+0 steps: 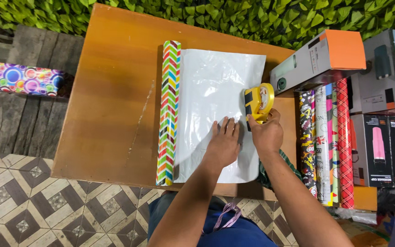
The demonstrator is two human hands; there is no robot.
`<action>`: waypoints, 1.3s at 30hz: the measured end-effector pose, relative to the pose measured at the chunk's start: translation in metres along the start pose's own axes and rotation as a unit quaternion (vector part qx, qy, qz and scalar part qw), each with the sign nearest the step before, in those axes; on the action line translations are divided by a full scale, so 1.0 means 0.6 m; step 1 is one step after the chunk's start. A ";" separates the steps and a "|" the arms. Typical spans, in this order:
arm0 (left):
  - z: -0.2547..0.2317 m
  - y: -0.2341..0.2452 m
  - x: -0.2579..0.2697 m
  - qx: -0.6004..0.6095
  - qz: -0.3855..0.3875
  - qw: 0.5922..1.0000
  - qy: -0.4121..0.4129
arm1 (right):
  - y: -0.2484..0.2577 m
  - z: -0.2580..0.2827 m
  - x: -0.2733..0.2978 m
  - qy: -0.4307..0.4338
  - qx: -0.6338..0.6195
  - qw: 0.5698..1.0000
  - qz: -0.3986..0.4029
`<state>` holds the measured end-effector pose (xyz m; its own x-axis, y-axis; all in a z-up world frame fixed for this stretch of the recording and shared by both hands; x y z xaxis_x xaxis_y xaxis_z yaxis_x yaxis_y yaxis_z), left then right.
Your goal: The person wipes a small wrapped gift and a product box with a cloth, then unrolls a sheet of wrapping paper and wipes it with the cloth. The wrapped gift is placed on a wooden stool, and the box is set aside.
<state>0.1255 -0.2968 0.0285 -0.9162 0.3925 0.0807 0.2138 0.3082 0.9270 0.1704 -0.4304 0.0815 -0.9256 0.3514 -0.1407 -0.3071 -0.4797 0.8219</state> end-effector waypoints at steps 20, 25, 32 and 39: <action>0.102 0.053 0.215 -0.128 0.052 0.985 0.105 | 0.083 -0.061 0.114 0.113 0.040 0.991 0.065; 0.151 0.084 0.254 -0.165 0.013 0.976 0.143 | 0.097 -0.126 0.149 0.103 0.059 0.986 0.119; 0.273 0.109 0.319 -0.195 -0.007 0.947 0.256 | 0.073 -0.131 0.184 0.189 0.154 0.961 0.134; 0.365 0.126 0.383 -0.116 -0.114 0.937 0.309 | 0.092 -0.141 0.205 0.126 0.328 0.925 0.144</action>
<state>0.0053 0.0063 0.0366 -0.9657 -0.2596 0.0011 -0.0252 0.0982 0.9949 0.0207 -0.4816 0.0628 -0.9956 0.0470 0.0807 0.0849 0.0954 0.9918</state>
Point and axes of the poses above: each hand's wrist, its own x-axis away from the middle knuckle, its own y-axis out of the back of the hand, z = x × y, the point moved 7 cm from there along -x, towards the middle knuckle, and after that the axes turned 6 degrees about -x, right-handed, at the moved point
